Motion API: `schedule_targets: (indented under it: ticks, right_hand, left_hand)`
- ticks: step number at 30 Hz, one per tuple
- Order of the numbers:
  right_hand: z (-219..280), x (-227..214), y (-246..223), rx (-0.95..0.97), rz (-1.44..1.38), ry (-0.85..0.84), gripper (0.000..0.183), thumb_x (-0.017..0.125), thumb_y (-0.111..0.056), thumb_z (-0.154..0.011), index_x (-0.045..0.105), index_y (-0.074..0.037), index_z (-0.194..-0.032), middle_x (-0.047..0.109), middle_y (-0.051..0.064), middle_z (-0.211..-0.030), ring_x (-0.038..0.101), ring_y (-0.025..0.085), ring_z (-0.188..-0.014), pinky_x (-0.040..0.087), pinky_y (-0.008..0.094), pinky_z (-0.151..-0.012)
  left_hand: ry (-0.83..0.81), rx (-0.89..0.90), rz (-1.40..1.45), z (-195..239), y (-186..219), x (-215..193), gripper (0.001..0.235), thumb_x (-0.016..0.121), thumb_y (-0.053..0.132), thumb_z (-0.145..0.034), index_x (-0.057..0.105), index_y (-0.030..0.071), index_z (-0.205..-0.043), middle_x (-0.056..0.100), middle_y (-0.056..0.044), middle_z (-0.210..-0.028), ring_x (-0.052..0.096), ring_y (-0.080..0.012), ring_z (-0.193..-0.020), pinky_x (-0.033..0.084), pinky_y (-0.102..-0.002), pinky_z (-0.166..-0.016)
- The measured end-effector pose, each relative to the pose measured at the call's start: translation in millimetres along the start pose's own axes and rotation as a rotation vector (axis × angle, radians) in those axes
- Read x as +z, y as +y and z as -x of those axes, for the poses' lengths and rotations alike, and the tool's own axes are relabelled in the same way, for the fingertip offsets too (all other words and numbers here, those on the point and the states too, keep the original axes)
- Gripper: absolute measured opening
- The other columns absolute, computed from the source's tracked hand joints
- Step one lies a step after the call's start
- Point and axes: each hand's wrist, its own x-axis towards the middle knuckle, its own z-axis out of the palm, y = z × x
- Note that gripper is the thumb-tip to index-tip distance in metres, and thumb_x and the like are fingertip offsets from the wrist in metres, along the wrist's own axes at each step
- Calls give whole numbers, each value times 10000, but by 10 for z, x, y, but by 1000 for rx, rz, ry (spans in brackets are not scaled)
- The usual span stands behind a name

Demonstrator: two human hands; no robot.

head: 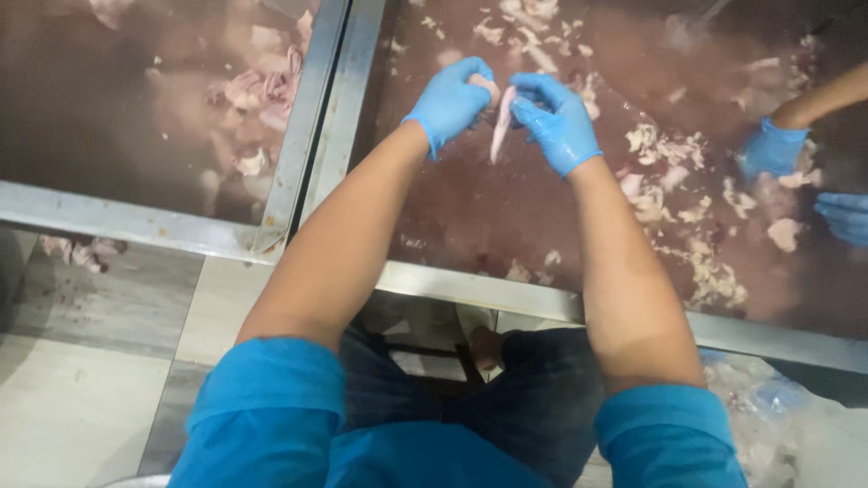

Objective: The person picks up raw chicken pieces from a metal tray and uses their gloved hands to pull off skin and trim fat. They place the trimmed meat into a large metal bowl on the floor and discard the removed parts onto the table.

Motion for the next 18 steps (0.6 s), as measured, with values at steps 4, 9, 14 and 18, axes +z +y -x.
schedule_targets:
  ticks: [4,9,14,18]
  right_hand:
    - [-1,-37,-139,85,-22,-34,483,733,-169,-915,623,-76,-1376,698,43,-1153,669,145,-906,537,310,-743]
    - [77,0,-121,-261,67,-130,579,771,-126,-889,528,-36,-1407,670,79,-1221,670,129,-1016,568,305,-853]
    - [48,-36,-83,-145,-125,20,232,590,-142,-1077,663,-21,-1261,722,88,-1028,706,126,-829,605,295,-771]
    - [8,-112,-111,-157,-62,165,178,576,-92,-1051,672,-7,-1175,731,68,-970,702,125,-750,593,280,-680]
  left_hand:
    - [44,-42,6,116,277,-24,158,654,96,-796,632,78,-951,666,-54,-800,612,-111,-623,510,-280,-529]
    - [30,81,-12,204,368,12,227,759,164,-816,602,83,-958,665,-37,-828,621,-92,-681,523,-271,-570]
    - [108,151,-207,216,312,74,224,788,171,-831,608,59,-903,640,-29,-816,561,-79,-756,517,-275,-664]
    - [69,220,-156,232,374,29,151,688,93,-830,599,61,-948,608,-16,-834,534,-71,-780,514,-274,-686]
